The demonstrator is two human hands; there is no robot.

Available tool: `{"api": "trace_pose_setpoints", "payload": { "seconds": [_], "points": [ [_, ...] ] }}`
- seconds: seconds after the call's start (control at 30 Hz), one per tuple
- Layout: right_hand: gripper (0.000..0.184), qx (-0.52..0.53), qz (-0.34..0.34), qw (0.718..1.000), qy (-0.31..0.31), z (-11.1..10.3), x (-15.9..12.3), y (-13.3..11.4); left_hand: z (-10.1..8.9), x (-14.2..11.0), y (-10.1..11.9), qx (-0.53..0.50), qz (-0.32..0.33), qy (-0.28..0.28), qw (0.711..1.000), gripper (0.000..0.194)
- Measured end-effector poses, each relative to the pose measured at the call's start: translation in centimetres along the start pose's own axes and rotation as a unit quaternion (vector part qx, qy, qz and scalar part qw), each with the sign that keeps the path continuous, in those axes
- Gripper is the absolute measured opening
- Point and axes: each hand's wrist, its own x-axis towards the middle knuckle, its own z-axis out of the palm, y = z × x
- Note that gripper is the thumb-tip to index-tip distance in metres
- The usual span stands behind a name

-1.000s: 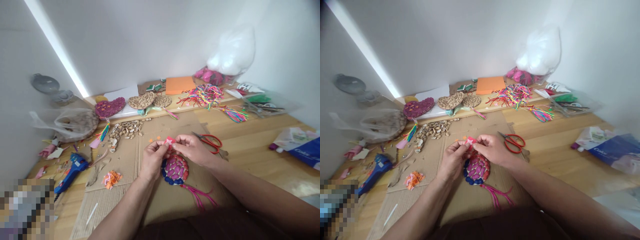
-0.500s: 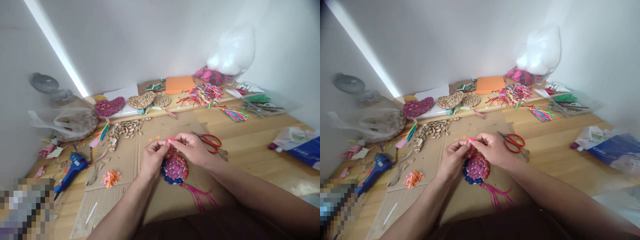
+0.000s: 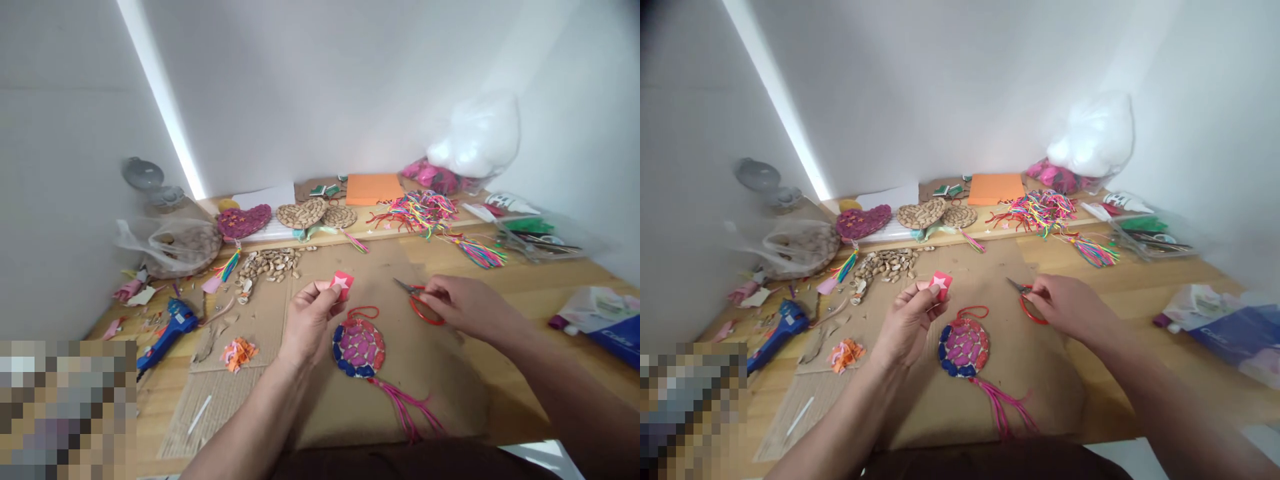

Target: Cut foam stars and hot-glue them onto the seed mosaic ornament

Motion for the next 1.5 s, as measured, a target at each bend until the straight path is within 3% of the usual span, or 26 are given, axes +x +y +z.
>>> {"api": "trace_pose_setpoints", "payload": {
  "seconds": [0.07, 0.2, 0.3, 0.4, 0.5, 0.63, 0.77, 0.93, 1.13, 1.23, 1.33, 1.5],
  "points": [
    [0.016, -0.005, 0.011, 0.999, -0.031, 0.8, -0.5, 1.7, 0.2, -0.3, 0.6, 0.01, 0.007, -0.002, 1.0, 0.027],
    [0.013, 0.008, 0.031, 1.0, 0.0, 2.6, -0.8, 3.5, 0.5, -0.2, 1.7, 0.021, 0.035, -0.003, 0.999, 0.025],
    [0.014, 0.034, 0.034, 0.999, -0.007, 2.6, -0.6, 3.5, 0.7, 0.0, 2.4, 0.023, 0.05, -0.002, 0.998, 0.025],
    [0.015, 0.147, 0.05, 0.988, -0.018, 1.6, -0.6, 2.2, 0.9, 0.3, 2.9, 0.029, 0.065, -0.007, 0.997, 0.025],
    [0.023, 0.359, 0.061, 0.927, -0.088, 0.6, -1.0, -0.5, 1.1, 0.6, 3.3, 0.032, 0.075, -0.018, 0.997, 0.024],
    [0.028, 0.538, -0.02, 0.823, -0.18, 0.1, -1.2, -4.7, 1.5, 0.9, 3.6, 0.038, 0.083, -0.046, 0.995, 0.021],
    [0.022, 0.572, -0.064, 0.791, -0.208, 0.0, -0.8, -7.4, 1.9, 1.2, 4.2, 0.028, 0.068, -0.053, 0.996, 0.022],
    [0.029, 0.554, -0.098, 0.803, -0.197, -0.4, -0.5, -8.6, 2.6, 1.6, 4.8, 0.021, 0.073, -0.062, 0.995, 0.025],
    [0.035, 0.426, -0.083, 0.888, -0.149, -0.6, 0.7, -9.2, 3.0, 2.1, 5.2, 0.009, 0.067, -0.055, 0.996, 0.026],
    [0.035, 0.37, -0.083, 0.916, -0.128, -0.8, 1.9, -9.4, 2.8, 2.1, 5.5, -0.006, 0.067, -0.062, 0.996, 0.026],
    [0.036, 0.352, -0.102, 0.921, -0.13, -1.1, 2.8, -9.9, 2.6, 2.2, 6.0, -0.022, 0.077, -0.065, 0.995, 0.026],
    [0.038, 0.374, -0.131, 0.905, -0.152, -1.7, 4.0, -10.8, 2.2, 2.8, 7.1, -0.039, 0.096, -0.045, 0.994, 0.022]
  ]
}}
